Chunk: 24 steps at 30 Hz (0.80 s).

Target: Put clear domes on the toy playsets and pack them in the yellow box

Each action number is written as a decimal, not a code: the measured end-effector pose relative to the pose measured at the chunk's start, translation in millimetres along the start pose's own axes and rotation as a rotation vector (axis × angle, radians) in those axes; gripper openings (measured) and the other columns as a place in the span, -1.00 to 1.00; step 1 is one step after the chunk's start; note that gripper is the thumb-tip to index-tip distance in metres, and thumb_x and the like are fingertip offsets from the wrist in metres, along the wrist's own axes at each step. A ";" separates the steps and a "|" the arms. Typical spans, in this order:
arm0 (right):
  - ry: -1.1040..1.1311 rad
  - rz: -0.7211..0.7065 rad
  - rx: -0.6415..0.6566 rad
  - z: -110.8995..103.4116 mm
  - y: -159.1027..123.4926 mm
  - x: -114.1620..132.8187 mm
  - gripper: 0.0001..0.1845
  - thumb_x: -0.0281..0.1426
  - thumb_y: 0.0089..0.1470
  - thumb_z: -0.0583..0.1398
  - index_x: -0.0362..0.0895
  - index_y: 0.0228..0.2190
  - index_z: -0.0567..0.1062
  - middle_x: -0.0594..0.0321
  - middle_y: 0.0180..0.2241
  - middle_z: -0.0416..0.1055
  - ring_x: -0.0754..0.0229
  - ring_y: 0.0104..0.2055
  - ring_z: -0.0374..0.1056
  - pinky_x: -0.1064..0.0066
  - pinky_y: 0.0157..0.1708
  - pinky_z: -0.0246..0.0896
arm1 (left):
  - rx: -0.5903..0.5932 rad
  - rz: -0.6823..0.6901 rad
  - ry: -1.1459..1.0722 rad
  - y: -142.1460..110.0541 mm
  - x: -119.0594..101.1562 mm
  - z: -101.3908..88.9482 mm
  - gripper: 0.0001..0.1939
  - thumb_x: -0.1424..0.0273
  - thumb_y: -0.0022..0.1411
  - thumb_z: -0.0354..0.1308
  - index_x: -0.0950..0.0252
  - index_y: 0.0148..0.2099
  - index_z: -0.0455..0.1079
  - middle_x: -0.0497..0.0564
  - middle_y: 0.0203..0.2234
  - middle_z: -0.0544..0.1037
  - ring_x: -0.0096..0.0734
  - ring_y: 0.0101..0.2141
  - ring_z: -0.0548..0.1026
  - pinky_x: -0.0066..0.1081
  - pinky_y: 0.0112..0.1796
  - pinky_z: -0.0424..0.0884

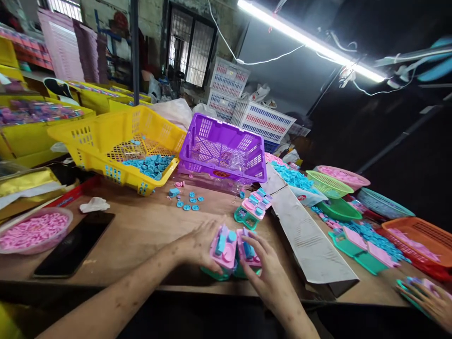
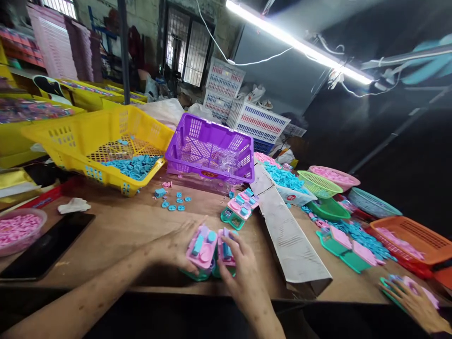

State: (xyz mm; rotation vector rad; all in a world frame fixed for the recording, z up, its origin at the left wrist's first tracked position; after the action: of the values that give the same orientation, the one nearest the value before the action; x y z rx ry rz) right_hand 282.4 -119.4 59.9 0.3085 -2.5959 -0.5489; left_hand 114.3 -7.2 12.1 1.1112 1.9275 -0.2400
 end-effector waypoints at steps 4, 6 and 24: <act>0.068 -0.053 0.063 10.4 25.7 39.5 -0.25 -0.15 0.37 0.33 0.24 0.49 0.33 0.04 0.48 0.28 -0.27 0.49 0.32 -0.22 0.39 0.43 | -0.177 -0.142 0.103 -71.2 14.0 -46.0 0.47 0.08 -0.04 0.68 0.17 0.69 -0.12 0.34 0.51 0.27 0.41 0.52 0.23 0.31 0.51 0.15; 0.061 -0.081 0.060 -0.6 59.8 44.3 -0.42 -0.13 0.38 0.33 0.19 0.36 0.50 0.04 0.42 0.37 -0.26 0.45 0.36 -0.22 0.41 0.40 | -0.265 -0.194 0.062 -98.2 25.8 -58.7 0.46 0.14 0.02 0.66 0.10 0.70 -0.21 0.31 0.55 0.20 0.31 0.54 0.22 0.26 0.52 0.17; 0.033 0.465 0.147 53.3 433.3 -120.7 -0.68 -0.20 0.48 0.36 -0.14 0.09 0.61 0.10 0.10 0.57 0.01 0.04 0.57 0.09 0.06 0.61 | -0.397 -0.234 -0.252 -126.4 64.8 -44.1 0.33 -0.01 -0.02 0.67 -0.17 0.65 0.04 0.13 0.48 0.40 0.33 0.41 0.44 0.16 0.45 0.40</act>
State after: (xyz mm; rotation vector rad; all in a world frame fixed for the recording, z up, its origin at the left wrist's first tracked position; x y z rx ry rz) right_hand 309.4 322.5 155.3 -0.2373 -2.5573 -0.1868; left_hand -24.1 -17.6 -41.3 0.5669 1.7759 -0.1096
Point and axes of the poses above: each hand's wrist, its own y-axis towards the middle knuckle, its own z-axis out of the palm, x = y × z, the point moved 10 cm from there along y, towards the middle knuckle
